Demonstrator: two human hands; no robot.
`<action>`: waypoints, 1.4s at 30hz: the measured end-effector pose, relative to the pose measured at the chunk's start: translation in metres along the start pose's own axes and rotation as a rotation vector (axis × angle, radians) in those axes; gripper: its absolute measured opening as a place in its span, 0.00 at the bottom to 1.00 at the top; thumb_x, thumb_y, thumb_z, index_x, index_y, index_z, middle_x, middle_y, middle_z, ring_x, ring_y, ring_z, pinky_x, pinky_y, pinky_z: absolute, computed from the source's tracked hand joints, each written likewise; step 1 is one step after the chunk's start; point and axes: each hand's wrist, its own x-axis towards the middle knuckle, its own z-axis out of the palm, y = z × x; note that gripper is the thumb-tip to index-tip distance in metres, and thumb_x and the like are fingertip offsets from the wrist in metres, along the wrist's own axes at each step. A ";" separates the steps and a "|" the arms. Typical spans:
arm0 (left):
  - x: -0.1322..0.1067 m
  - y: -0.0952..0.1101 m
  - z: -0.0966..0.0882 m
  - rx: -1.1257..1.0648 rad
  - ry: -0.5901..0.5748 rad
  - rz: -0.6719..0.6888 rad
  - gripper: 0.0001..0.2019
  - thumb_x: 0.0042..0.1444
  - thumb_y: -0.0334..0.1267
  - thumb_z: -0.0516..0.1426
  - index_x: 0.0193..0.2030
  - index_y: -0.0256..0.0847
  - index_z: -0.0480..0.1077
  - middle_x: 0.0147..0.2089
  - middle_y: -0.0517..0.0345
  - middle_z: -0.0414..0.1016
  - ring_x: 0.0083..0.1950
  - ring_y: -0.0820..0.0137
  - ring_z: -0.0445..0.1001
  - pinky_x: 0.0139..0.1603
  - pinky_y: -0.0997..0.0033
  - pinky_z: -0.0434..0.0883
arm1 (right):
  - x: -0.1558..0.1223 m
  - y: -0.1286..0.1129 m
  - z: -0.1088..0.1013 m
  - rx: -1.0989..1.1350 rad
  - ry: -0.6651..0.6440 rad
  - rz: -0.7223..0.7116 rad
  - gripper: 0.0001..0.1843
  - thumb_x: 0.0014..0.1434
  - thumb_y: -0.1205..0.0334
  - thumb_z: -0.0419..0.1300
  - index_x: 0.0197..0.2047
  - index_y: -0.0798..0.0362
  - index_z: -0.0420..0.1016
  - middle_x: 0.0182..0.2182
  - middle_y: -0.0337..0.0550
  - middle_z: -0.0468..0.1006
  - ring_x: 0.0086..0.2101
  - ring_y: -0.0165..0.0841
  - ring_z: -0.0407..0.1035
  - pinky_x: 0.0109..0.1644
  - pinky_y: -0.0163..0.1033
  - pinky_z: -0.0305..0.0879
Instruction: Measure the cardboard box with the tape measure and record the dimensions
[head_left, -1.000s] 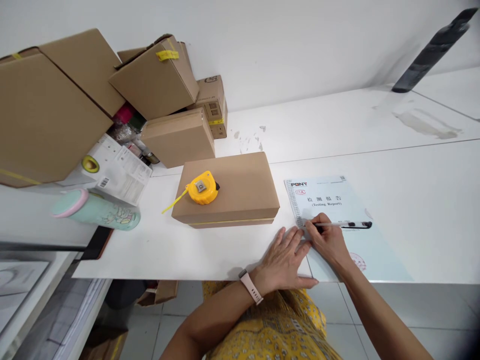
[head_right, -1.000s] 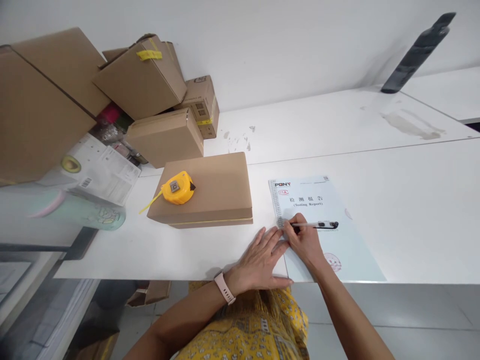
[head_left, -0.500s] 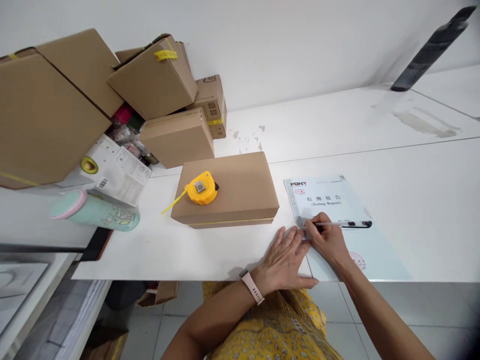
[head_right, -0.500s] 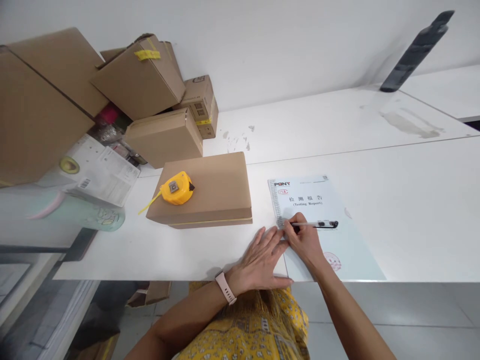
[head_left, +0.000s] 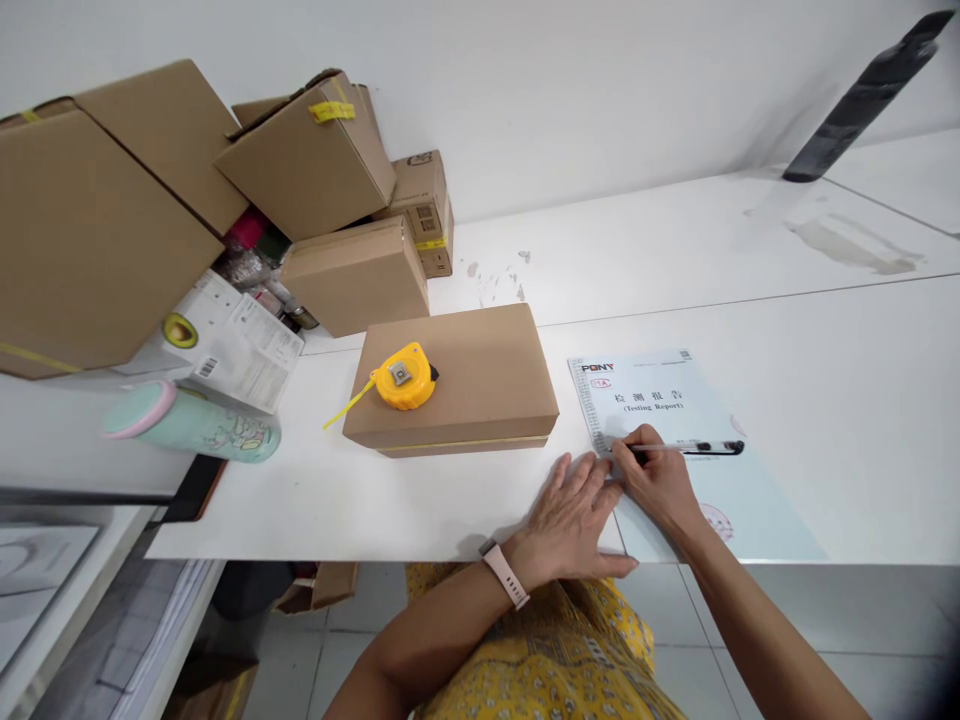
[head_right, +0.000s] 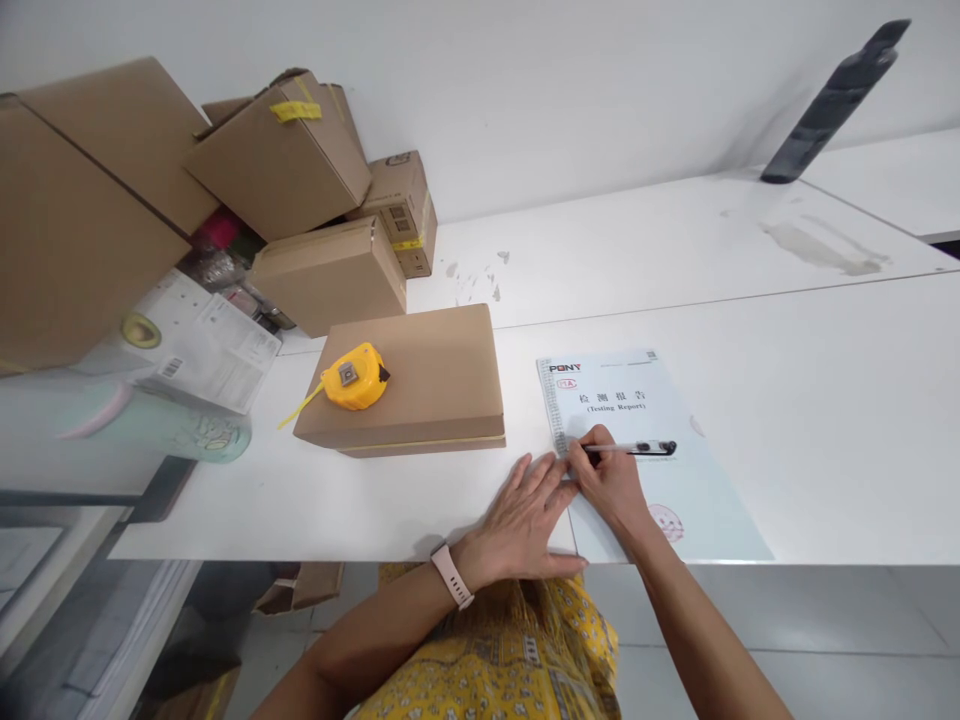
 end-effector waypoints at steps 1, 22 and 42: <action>0.000 0.000 0.000 0.001 0.001 -0.001 0.44 0.60 0.66 0.59 0.72 0.36 0.57 0.79 0.39 0.52 0.81 0.51 0.47 0.81 0.46 0.41 | 0.000 0.000 0.000 -0.002 0.000 0.000 0.13 0.63 0.53 0.59 0.28 0.46 0.64 0.18 0.33 0.66 0.21 0.32 0.60 0.26 0.39 0.57; 0.000 0.001 -0.001 0.038 -0.004 0.004 0.44 0.61 0.66 0.58 0.72 0.34 0.57 0.79 0.39 0.52 0.81 0.50 0.47 0.81 0.46 0.42 | 0.000 -0.004 -0.002 -0.006 0.003 0.040 0.13 0.61 0.53 0.59 0.27 0.47 0.65 0.18 0.33 0.67 0.21 0.31 0.62 0.26 0.38 0.58; 0.000 0.000 -0.002 0.041 -0.009 0.004 0.43 0.61 0.66 0.58 0.71 0.35 0.58 0.79 0.39 0.53 0.81 0.51 0.47 0.81 0.46 0.41 | 0.000 -0.005 -0.002 -0.035 0.027 0.051 0.12 0.61 0.53 0.58 0.28 0.46 0.64 0.18 0.32 0.66 0.20 0.31 0.60 0.26 0.38 0.56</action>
